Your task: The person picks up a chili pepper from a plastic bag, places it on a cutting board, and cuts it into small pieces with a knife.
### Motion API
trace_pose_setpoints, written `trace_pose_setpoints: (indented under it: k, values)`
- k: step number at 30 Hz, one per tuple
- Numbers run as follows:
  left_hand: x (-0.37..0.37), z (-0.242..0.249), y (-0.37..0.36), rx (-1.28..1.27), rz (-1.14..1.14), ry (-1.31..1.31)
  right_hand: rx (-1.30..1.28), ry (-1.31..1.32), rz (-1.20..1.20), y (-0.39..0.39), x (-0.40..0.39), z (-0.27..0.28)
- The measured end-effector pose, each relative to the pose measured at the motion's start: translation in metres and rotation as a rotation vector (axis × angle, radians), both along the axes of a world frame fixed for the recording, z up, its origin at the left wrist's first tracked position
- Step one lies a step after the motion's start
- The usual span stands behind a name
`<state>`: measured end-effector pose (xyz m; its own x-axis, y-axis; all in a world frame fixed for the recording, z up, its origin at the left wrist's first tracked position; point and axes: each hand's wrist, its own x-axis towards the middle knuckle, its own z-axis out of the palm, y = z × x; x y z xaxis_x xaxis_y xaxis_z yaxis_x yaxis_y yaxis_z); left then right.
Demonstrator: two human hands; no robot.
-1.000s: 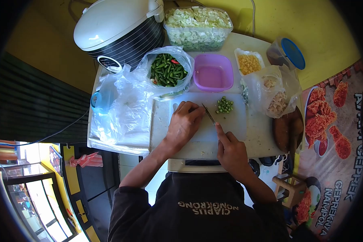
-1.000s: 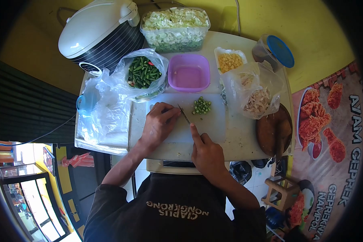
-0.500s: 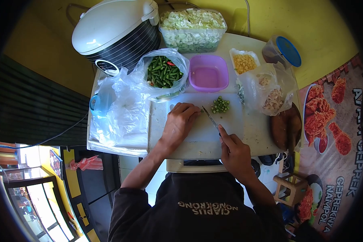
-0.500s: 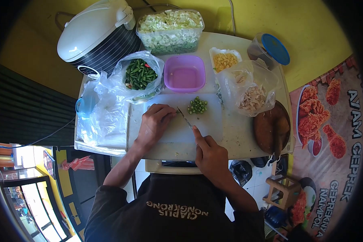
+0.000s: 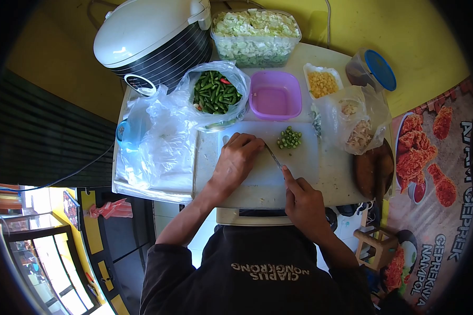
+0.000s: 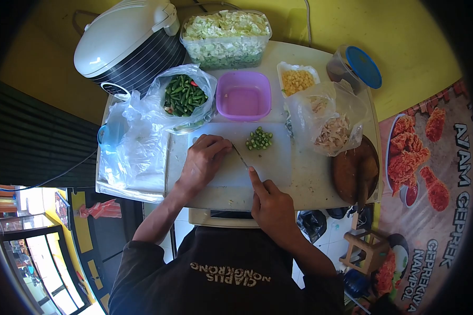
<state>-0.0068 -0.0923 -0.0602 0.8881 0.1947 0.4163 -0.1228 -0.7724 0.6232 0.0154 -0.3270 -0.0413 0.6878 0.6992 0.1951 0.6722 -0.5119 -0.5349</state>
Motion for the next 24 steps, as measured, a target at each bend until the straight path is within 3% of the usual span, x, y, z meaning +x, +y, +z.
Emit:
trace_pose_setpoints:
  k: [4,24]
  values:
    - [-0.001,0.001,0.001,0.011,-0.002,0.020,-0.015,-0.002,-0.001,0.025,0.013,-0.002]
    - [-0.002,0.001,0.004,-0.045,-0.057,-0.006,-0.035,-0.006,-0.024,-0.003,0.006,-0.002]
